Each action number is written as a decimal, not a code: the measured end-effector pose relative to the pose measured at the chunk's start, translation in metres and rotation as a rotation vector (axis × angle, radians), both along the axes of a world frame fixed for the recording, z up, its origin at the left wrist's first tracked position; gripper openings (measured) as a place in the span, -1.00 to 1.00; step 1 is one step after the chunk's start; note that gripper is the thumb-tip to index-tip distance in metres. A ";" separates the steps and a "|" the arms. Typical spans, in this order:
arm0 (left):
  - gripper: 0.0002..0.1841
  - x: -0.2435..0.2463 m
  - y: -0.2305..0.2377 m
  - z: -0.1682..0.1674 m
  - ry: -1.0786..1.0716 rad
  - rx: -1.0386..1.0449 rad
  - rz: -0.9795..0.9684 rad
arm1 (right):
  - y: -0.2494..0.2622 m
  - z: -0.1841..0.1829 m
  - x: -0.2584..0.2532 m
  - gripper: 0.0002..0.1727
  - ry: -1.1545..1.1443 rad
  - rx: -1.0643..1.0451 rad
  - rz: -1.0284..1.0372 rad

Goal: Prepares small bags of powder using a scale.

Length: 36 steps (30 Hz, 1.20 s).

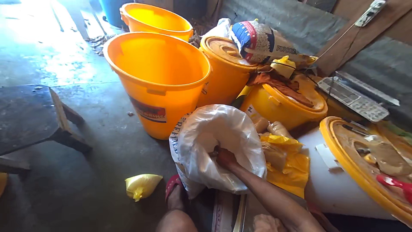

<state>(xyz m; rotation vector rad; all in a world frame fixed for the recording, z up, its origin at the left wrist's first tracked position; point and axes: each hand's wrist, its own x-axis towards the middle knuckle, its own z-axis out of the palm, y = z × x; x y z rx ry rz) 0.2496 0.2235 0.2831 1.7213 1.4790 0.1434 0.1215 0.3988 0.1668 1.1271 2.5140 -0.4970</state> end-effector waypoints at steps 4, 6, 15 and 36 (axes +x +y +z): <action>-0.67 -0.005 0.001 -0.003 -0.023 -0.032 0.063 | 0.002 0.002 -0.001 -0.59 0.059 -0.058 -0.084; -0.67 -0.008 0.002 -0.002 0.000 -0.019 0.044 | 0.001 0.012 0.006 -0.59 0.094 -0.093 -0.109; -0.72 -0.013 0.009 0.011 0.126 -0.068 -0.108 | -0.010 0.046 0.065 -0.57 0.356 -0.134 -0.156; -0.70 -0.067 0.017 0.018 -0.162 0.261 -0.239 | -0.051 0.094 0.176 -0.66 1.052 -0.169 -0.153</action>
